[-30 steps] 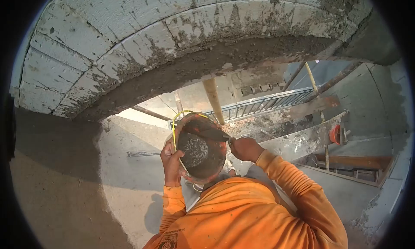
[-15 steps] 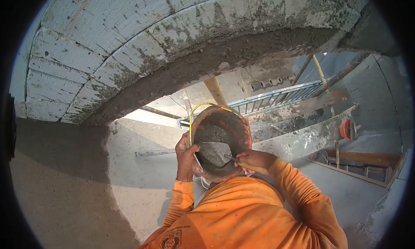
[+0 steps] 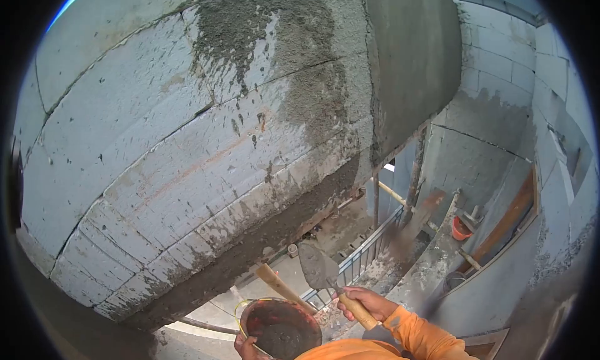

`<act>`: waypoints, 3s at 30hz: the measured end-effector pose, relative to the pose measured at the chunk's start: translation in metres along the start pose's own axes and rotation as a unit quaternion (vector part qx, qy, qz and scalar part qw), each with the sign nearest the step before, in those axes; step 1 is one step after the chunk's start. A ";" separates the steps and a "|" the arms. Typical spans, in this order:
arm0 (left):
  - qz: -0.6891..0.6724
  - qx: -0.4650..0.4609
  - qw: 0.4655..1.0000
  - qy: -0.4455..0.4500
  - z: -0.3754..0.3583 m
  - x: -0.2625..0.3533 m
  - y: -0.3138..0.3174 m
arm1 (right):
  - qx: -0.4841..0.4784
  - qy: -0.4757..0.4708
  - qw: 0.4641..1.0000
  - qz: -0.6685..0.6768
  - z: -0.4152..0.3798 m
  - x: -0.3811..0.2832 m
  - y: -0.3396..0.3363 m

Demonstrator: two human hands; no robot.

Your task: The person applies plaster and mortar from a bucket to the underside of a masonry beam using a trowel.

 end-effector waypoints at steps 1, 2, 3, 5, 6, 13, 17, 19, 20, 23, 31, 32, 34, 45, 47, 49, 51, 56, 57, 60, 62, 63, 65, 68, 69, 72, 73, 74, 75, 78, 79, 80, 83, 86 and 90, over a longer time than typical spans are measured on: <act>-0.007 -0.006 1.000 0.008 0.006 0.004 0.003 | 0.021 -0.084 0.993 0.076 -0.015 -0.023 0.009; -0.013 -0.011 1.000 0.015 0.010 0.008 0.006 | 0.018 -0.155 0.981 0.112 -0.027 -0.046 0.016; -0.019 -0.015 0.999 0.021 0.013 0.011 0.006 | 0.013 -0.224 0.963 0.148 -0.039 -0.069 0.023; -0.028 -0.021 0.999 0.031 0.018 0.018 0.006 | 0.043 -0.380 0.917 0.115 -0.066 -0.126 0.048; -0.034 -0.024 0.998 0.037 0.022 0.022 0.007 | 0.098 -0.465 0.878 0.064 -0.083 -0.154 0.064; -0.070 -0.026 0.995 0.065 0.037 0.044 0.015 | 0.344 -0.829 0.413 -0.155 -0.143 -0.298 0.173; -0.088 -0.017 0.993 0.077 0.042 0.055 0.016 | 0.490 -0.844 0.185 -0.113 -0.113 -0.317 0.203; -0.102 -0.013 0.991 0.081 0.042 0.056 0.026 | 0.503 -0.786 0.256 -0.252 -0.033 -0.313 0.211; -0.095 -0.009 0.992 0.086 0.040 0.066 0.017 | 0.435 -0.709 0.343 -0.437 0.020 -0.264 0.196; -0.135 -0.010 0.984 0.117 0.079 0.085 0.053 | 0.222 -0.557 0.449 -0.662 0.069 -0.064 0.130; 0.053 0.112 0.992 -0.035 -0.036 0.029 -0.024 | 0.109 -0.079 0.588 -0.797 0.068 0.022 0.025; 0.033 0.091 0.995 -0.010 -0.030 0.020 -0.020 | 0.074 -0.005 0.565 -0.822 0.079 0.035 0.008; 0.067 0.057 0.995 -0.045 -0.032 0.022 0.000 | 0.028 0.041 0.560 -0.827 0.099 0.065 -0.004; 0.143 -0.077 0.986 -0.049 -0.024 -0.006 0.065 | -0.158 0.086 0.619 -0.764 0.139 0.147 -0.039; 0.138 -0.076 0.986 -0.049 -0.026 -0.008 0.071 | -0.079 0.335 0.792 -0.504 0.116 0.135 -0.030; 0.123 -0.067 0.989 -0.038 -0.030 -0.001 0.076 | -0.075 0.343 0.834 -0.426 0.092 0.127 -0.026; 0.068 -0.049 0.995 -0.047 -0.031 0.016 0.076 | -0.069 0.346 0.870 -0.345 0.087 0.126 -0.032; 0.023 -0.042 0.996 -0.072 -0.028 -0.003 0.053 | -0.034 0.314 0.902 -0.295 0.086 0.132 -0.045; 0.033 -0.032 0.997 -0.065 -0.025 -0.002 0.053 | -0.028 0.298 0.912 -0.280 0.086 0.131 -0.047; 0.004 -0.013 0.998 -0.057 -0.019 -0.009 0.048 | -0.031 0.252 0.932 -0.261 0.076 0.119 -0.047; 0.013 -0.015 0.999 -0.045 -0.013 -0.011 0.038 | -0.012 0.221 0.940 -0.258 0.062 0.102 -0.043; 0.031 -0.014 0.999 -0.036 -0.010 -0.011 0.032 | -0.013 0.203 0.957 -0.206 0.054 0.096 -0.042; 0.043 -0.024 0.999 -0.017 -0.004 -0.013 0.017 | -0.014 0.169 0.972 -0.163 0.037 0.076 -0.034; -0.006 -0.024 0.999 -0.030 0.004 -0.019 0.004 | 0.050 0.068 0.996 -0.036 0.003 0.041 -0.010; -0.004 -0.001 1.000 -0.016 0.003 -0.016 0.001 | 0.026 -0.021 0.998 0.054 -0.008 0.022 0.001; -0.015 0.020 1.000 0.003 -0.002 -0.004 -0.003 | 0.004 -0.212 0.963 0.166 -0.036 -0.034 0.039; -0.021 0.024 0.999 0.000 -0.007 0.005 -0.002 | 0.009 -0.306 0.933 0.191 -0.048 -0.058 0.051; -0.027 0.029 0.999 -0.003 -0.008 0.010 -0.002 | 0.028 -0.378 0.909 0.174 -0.060 -0.080 0.062; -0.010 0.035 0.999 -0.012 -0.005 0.008 -0.010 | 0.045 -0.447 0.879 0.158 -0.071 -0.101 0.075; -0.033 0.053 0.998 -0.005 -0.014 0.027 -0.011 | 0.211 -0.646 0.733 0.026 -0.109 -0.158 0.118; -0.036 0.055 0.998 -0.005 -0.010 0.023 -0.019 | 0.261 -0.700 0.665 -0.008 -0.117 -0.174 0.129; -0.040 0.055 0.998 -0.002 -0.007 0.019 -0.026 | 0.257 -0.701 0.665 -0.009 -0.115 -0.191 0.132; -0.038 0.075 0.996 0.010 -0.010 0.022 -0.033 | 0.352 -0.809 0.463 -0.086 -0.120 -0.224 0.144; -0.008 0.104 0.995 -0.004 -0.020 0.029 -0.041 | 0.515 -0.804 0.259 -0.148 -0.098 -0.227 0.153; -0.008 0.058 0.998 0.034 -0.022 0.040 -0.029 | 0.463 -0.593 0.410 -0.516 0.013 -0.158 0.128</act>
Point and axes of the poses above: each hand's wrist, its own z-axis towards the middle knuckle, its own y-axis out of the palm, x = y × z, the point moved 4 cm from there along z, towards the middle knuckle, and after that the axes turned 1 degree about -z, right-handed, at the moved point
